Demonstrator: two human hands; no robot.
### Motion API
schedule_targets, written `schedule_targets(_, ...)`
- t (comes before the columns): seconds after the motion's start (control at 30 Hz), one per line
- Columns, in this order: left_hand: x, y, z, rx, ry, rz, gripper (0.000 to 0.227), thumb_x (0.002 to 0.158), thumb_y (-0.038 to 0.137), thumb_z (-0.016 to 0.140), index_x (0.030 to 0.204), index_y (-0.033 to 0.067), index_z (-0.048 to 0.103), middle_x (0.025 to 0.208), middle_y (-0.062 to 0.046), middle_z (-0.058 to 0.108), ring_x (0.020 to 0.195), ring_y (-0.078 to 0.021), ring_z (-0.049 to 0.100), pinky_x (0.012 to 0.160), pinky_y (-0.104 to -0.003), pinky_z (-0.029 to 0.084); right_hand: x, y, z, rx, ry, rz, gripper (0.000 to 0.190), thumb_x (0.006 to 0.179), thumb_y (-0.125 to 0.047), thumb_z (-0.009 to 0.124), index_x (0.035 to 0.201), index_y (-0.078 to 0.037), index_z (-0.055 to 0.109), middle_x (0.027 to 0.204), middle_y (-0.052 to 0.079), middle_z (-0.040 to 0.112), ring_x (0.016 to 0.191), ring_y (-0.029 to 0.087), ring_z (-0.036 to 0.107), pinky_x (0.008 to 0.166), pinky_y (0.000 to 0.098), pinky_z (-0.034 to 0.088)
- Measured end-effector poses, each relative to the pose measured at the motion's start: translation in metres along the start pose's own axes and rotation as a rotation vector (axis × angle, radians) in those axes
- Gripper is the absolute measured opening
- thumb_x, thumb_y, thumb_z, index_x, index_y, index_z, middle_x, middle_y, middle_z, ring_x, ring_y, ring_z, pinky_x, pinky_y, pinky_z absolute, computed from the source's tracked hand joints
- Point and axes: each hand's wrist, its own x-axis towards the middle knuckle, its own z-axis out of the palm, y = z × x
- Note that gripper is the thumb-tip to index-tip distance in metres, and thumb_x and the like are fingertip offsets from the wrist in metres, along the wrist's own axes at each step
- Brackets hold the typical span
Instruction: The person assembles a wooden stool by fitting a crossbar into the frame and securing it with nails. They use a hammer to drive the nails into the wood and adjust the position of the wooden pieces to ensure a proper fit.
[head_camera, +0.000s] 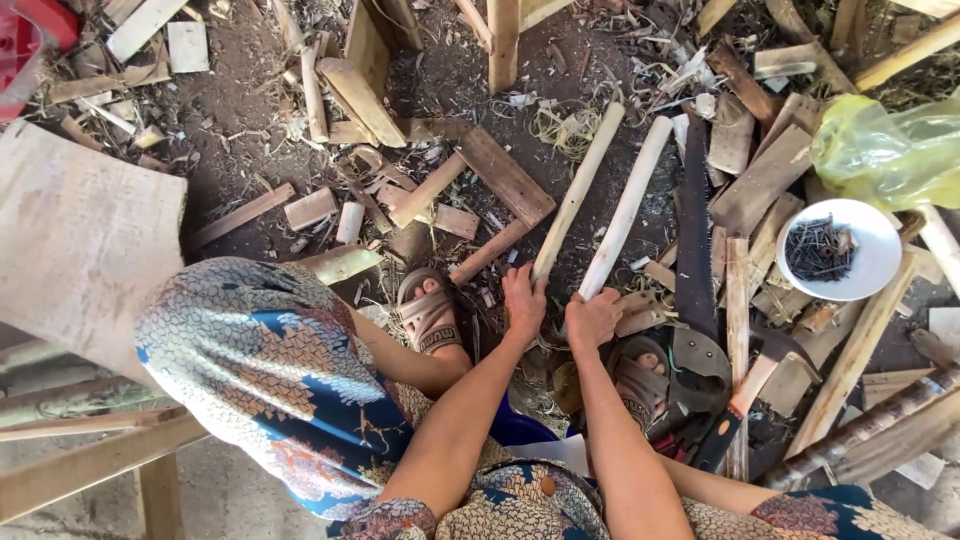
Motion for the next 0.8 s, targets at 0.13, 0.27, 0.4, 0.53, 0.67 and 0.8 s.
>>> schedule_targets(0.13,0.004,-0.001,0.000,-0.019,0.002,-0.017,0.026,0.090,0.021,0.060,0.107,0.0032,0.054,0.090,-0.010,0.043,0.082,-0.0311,0.047,0.070,-0.041,0.046,0.006,0.007,0.011,0.002,0.061,-0.009,0.039,0.090,-0.020,0.061,0.114,0.001,0.037,0.110,0.018,0.035,0.101,0.035,0.044,0.076,0.0481,0.046)
schedule_targets(0.27,0.017,-0.013,0.012,0.025,0.010,-0.021,0.026,0.089,0.024,0.061,0.107,0.0068,0.055,0.093,-0.007,0.046,0.087,-0.0289,0.048,0.075,-0.043,0.047,0.005,0.001,0.007,-0.013,0.060,-0.006,0.039,0.091,-0.021,0.060,0.114,0.001,0.037,0.110,0.019,0.036,0.101,0.035,0.044,0.076,0.0483,0.047)
schedule_targets(0.4,0.017,-0.013,0.012,0.015,0.016,-0.028,0.028,0.087,0.024,0.064,0.106,0.0056,0.057,0.092,-0.008,0.048,0.086,-0.0295,0.049,0.075,-0.044,0.047,0.018,0.008,0.013,-0.054,0.025,0.012,0.043,0.090,-0.025,0.062,0.114,0.001,0.038,0.110,0.020,0.038,0.102,0.034,0.045,0.077,0.0507,0.049)
schedule_targets(0.53,0.020,-0.018,0.014,0.035,0.048,-0.022,0.029,0.085,0.027,0.065,0.104,0.0071,0.058,0.092,-0.008,0.049,0.089,-0.0310,0.050,0.077,-0.046,0.047,0.032,0.015,0.009,-0.057,-0.091,0.046,0.048,0.089,-0.033,0.064,0.117,0.000,0.043,0.112,0.019,0.042,0.099,0.036,0.050,0.073,0.0482,0.049)
schedule_targets(0.67,0.035,-0.025,0.008,0.011,0.063,-0.012,0.029,0.083,0.026,0.068,0.101,0.0043,0.062,0.090,-0.010,0.051,0.087,-0.0337,0.052,0.079,-0.045,0.047,0.032,0.014,0.003,-0.035,-0.101,0.056,0.047,0.088,-0.033,0.065,0.116,-0.001,0.046,0.111,0.019,0.043,0.098,0.037,0.053,0.073,0.0496,0.050)
schedule_targets(0.8,0.065,-0.029,-0.007,0.047,0.103,-0.027,0.023,0.084,0.025,0.067,0.098,0.0072,0.064,0.087,-0.012,0.055,0.086,-0.0346,0.056,0.078,-0.046,0.048,0.026,0.009,-0.009,0.006,-0.124,0.060,0.049,0.086,-0.034,0.067,0.117,-0.001,0.049,0.114,0.021,0.045,0.099,0.040,0.055,0.074,0.0521,0.050)
